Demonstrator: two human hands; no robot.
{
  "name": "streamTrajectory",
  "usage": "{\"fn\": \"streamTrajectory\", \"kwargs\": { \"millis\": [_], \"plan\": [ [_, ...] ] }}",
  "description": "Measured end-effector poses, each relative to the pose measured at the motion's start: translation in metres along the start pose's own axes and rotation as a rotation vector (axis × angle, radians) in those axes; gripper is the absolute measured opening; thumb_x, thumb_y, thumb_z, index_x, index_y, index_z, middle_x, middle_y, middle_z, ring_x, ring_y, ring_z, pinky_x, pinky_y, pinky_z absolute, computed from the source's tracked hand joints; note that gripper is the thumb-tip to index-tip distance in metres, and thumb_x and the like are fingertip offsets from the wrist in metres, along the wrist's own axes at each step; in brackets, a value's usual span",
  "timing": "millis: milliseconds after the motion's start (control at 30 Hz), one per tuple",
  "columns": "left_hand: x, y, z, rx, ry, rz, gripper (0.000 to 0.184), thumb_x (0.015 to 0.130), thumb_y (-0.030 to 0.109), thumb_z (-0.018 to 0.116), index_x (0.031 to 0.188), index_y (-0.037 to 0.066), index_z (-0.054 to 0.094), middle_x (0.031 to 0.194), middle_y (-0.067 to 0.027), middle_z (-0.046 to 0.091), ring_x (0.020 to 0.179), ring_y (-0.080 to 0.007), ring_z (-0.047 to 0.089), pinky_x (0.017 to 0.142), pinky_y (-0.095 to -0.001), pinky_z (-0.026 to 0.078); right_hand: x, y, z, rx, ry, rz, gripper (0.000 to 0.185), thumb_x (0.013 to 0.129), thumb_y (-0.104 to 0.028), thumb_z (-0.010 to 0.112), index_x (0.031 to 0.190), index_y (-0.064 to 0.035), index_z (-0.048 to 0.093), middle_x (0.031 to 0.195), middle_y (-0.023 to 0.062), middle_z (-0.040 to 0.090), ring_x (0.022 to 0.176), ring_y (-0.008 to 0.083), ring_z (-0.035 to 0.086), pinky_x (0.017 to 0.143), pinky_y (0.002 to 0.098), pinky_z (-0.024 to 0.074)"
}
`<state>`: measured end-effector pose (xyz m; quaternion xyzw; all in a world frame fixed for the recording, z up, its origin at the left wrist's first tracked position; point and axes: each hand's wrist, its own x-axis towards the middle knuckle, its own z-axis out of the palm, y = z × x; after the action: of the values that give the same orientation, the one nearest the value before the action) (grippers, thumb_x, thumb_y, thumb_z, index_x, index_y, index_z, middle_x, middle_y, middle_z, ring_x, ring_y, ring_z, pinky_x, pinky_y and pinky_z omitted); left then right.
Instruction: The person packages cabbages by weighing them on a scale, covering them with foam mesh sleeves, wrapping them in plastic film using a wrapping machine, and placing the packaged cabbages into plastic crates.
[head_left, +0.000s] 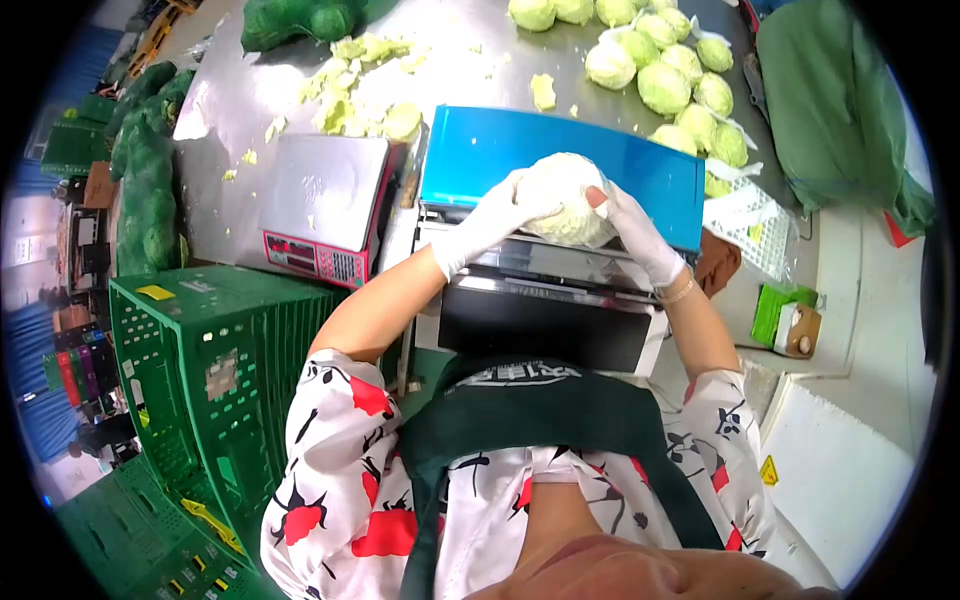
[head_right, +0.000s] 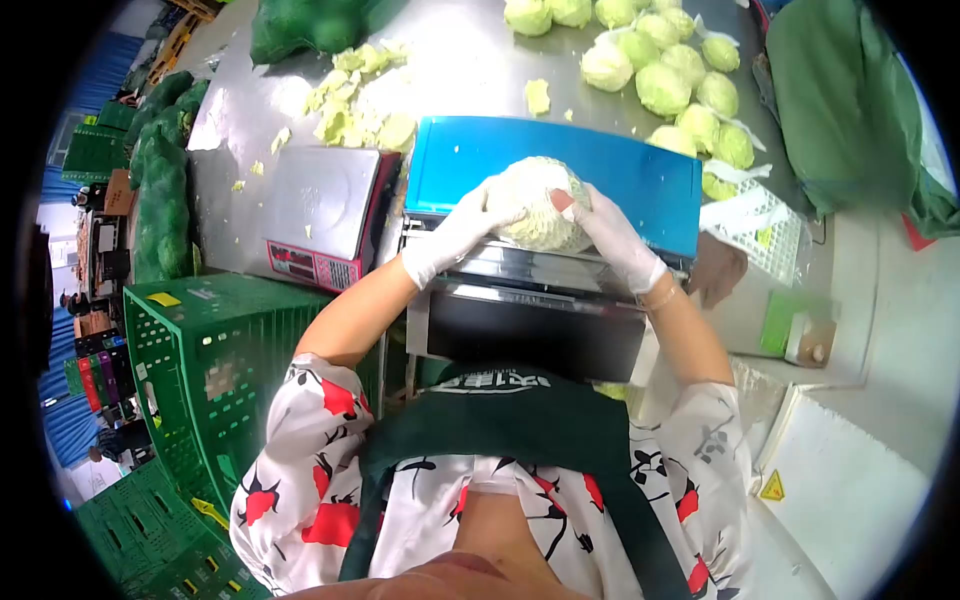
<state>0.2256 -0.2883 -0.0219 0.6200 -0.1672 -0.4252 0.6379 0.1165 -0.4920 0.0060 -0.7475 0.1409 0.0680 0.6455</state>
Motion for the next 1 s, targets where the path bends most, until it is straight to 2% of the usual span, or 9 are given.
{"fn": "streamTrajectory", "kwargs": {
  "millis": [133, 233, 333, 367, 433, 533, 767, 800, 1000],
  "plan": [
    [-0.094, -0.01, 0.03, 0.051, -0.229, -0.29, 0.065, 0.095, 0.036, 0.064, 0.143, 0.001, 0.039, 0.122, -0.0093, 0.061, 0.098, -0.0104, 0.062, 0.064, -0.0223, 0.052, -0.099, -0.01, 0.017, 0.171, -0.221, 0.36, 0.057, 0.096, -0.04, 0.053, 0.133, 0.0032, 0.054, 0.118, 0.012, 0.065, 0.108, 0.0179, 0.06, 0.094, 0.0307, 0.0471],
    [-0.142, -0.077, 0.037, 0.264, -0.309, -0.152, 0.087, 0.087, 0.057, 0.067, 0.14, -0.006, 0.041, 0.125, -0.0155, 0.062, 0.101, -0.0191, 0.067, 0.08, -0.0275, 0.056, -0.153, 0.028, 0.048, 0.012, -0.24, 0.503, 0.068, 0.093, -0.054, 0.053, 0.136, -0.0018, 0.055, 0.128, 0.0132, 0.063, 0.115, 0.024, 0.059, 0.1, 0.0333, 0.0446],
    [-0.137, -0.048, 0.035, -0.094, -0.339, -0.648, 0.081, 0.088, 0.062, 0.062, 0.138, -0.002, 0.05, 0.129, -0.0172, 0.061, 0.117, -0.0206, 0.06, 0.097, -0.0324, 0.049, -0.148, 0.087, 0.069, 0.495, -0.254, 0.652, 0.075, 0.095, -0.062, 0.046, 0.136, 0.0009, 0.053, 0.127, 0.0114, 0.062, 0.116, 0.0209, 0.057, 0.1, 0.0327, 0.0439],
    [-0.132, -0.07, 0.031, -0.096, -0.329, -0.638, 0.077, 0.092, 0.062, 0.054, 0.14, 0.002, 0.048, 0.117, -0.0135, 0.066, 0.099, -0.0189, 0.066, 0.072, -0.0267, 0.055, -0.14, 0.091, 0.076, 0.613, -0.268, 0.626, 0.073, 0.099, -0.059, 0.04, 0.139, 0.0019, 0.048, 0.131, 0.0108, 0.058, 0.117, 0.0197, 0.056, 0.101, 0.0329, 0.0439],
    [-0.133, -0.099, 0.027, -0.278, -0.264, -0.85, 0.073, 0.095, 0.06, 0.049, 0.141, 0.003, 0.046, 0.123, -0.0136, 0.063, 0.105, -0.0189, 0.064, 0.084, -0.0291, 0.054, -0.135, 0.104, 0.082, 0.817, -0.32, 0.651, 0.067, 0.103, -0.052, 0.037, 0.141, 0.0021, 0.044, 0.135, 0.0103, 0.056, 0.118, 0.0185, 0.056, 0.101, 0.0328, 0.0441],
    [-0.167, -0.116, 0.017, -0.729, -0.21, -0.713, 0.061, 0.1, 0.043, 0.052, 0.143, 0.002, 0.042, 0.129, -0.0131, 0.059, 0.114, -0.0181, 0.06, 0.099, -0.0312, 0.047, -0.156, 0.126, 0.068, 1.074, -0.419, 0.803, 0.056, 0.103, -0.042, 0.046, 0.141, 0.0, 0.046, 0.134, 0.0101, 0.056, 0.116, 0.0185, 0.057, 0.102, 0.032, 0.0446],
    [-0.221, -0.132, 0.01, 0.594, 0.183, 0.111, 0.032, 0.098, 0.007, 0.056, 0.13, 0.008, 0.059, 0.09, -0.0062, 0.071, 0.089, -0.0132, 0.069, 0.082, -0.026, 0.055, -0.213, 0.131, 0.08, -0.391, 0.236, -0.105, 0.027, 0.096, -0.007, 0.057, 0.121, 0.0003, 0.061, 0.092, 0.0054, 0.07, 0.083, 0.0111, 0.065, 0.075, 0.0257, 0.0505],
    [-0.223, -0.128, 0.01, 0.521, 0.214, -0.033, 0.031, 0.098, 0.011, 0.058, 0.129, 0.01, 0.06, 0.084, -0.0056, 0.07, 0.077, -0.0118, 0.068, 0.071, -0.0247, 0.055, -0.219, 0.133, 0.084, 0.104, 0.315, 0.376, 0.019, 0.097, -0.007, 0.055, 0.11, 0.0009, 0.066, 0.079, 0.0012, 0.068, 0.073, 0.0099, 0.062, 0.068, 0.0236, 0.0488],
    [-0.224, -0.121, -0.01, -0.047, 0.246, -0.285, 0.02, 0.104, 0.013, 0.048, 0.116, 0.007, 0.063, 0.07, 0.0062, 0.053, 0.052, -0.0013, 0.036, 0.047, -0.0183, 0.031, -0.228, 0.135, 0.07, 0.339, 0.417, 0.571, 0.02, 0.098, -0.012, 0.051, 0.1, -0.0011, 0.068, 0.068, -0.0044, 0.051, 0.057, 0.0033, 0.044, 0.053, 0.0203, 0.036]
  ]
}}
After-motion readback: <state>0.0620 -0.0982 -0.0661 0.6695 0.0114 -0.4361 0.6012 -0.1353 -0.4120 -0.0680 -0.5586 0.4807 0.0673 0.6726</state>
